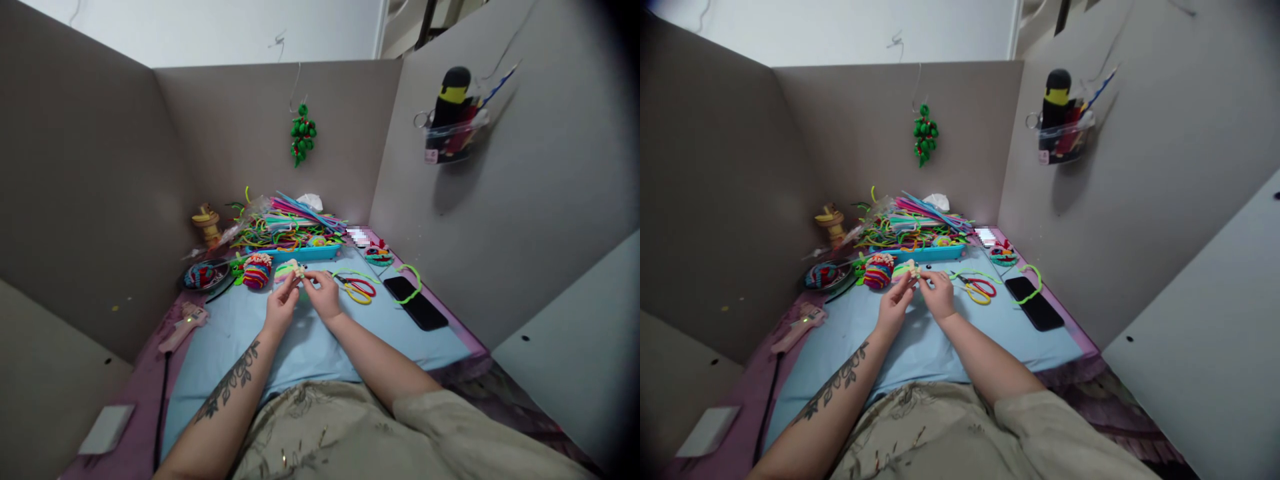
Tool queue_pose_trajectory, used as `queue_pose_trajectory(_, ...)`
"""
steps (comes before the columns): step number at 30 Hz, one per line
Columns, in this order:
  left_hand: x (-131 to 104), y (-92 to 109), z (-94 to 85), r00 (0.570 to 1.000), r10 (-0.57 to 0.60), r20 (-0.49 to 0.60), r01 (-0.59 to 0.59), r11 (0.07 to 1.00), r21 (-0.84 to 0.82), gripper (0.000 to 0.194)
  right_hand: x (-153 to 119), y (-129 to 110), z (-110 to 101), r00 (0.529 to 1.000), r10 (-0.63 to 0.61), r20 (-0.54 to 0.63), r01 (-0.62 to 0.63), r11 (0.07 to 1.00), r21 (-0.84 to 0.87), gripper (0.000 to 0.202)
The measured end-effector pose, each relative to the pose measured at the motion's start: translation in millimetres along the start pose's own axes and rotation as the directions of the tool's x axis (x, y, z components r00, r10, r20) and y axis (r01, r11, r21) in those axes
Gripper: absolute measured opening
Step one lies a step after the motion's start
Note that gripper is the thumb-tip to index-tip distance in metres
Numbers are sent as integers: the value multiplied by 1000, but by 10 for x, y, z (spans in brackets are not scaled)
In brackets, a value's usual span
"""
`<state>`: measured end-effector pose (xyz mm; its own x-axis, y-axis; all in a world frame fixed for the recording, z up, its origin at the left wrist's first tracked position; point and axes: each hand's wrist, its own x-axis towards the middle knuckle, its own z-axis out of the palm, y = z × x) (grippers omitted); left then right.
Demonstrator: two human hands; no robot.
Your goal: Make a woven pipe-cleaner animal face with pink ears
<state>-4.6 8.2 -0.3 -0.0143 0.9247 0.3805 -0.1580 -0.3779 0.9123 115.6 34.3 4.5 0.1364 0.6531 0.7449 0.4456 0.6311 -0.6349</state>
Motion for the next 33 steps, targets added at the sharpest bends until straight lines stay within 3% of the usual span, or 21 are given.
queue_pose_trajectory(10,-10,31,18,1000,-22,11,23,999,-41,53,-10,60,39,998,-59,16,59,998,-7,12)
queue_pose_trajectory(21,45,-173,-42,997,-73,-1,71,965,-254,47,-29,48,89,998,49,25,-50,997,57,15)
queue_pose_trajectory(26,44,-172,-22,998,-63,28,69,947,-315,45,-33,70,102,997,72,-25,-70,994,79,15)
queue_pose_trajectory(33,31,-122,-4,995,-100,10,97,939,-331,43,-14,93,77,999,52,-8,-51,997,55,14)
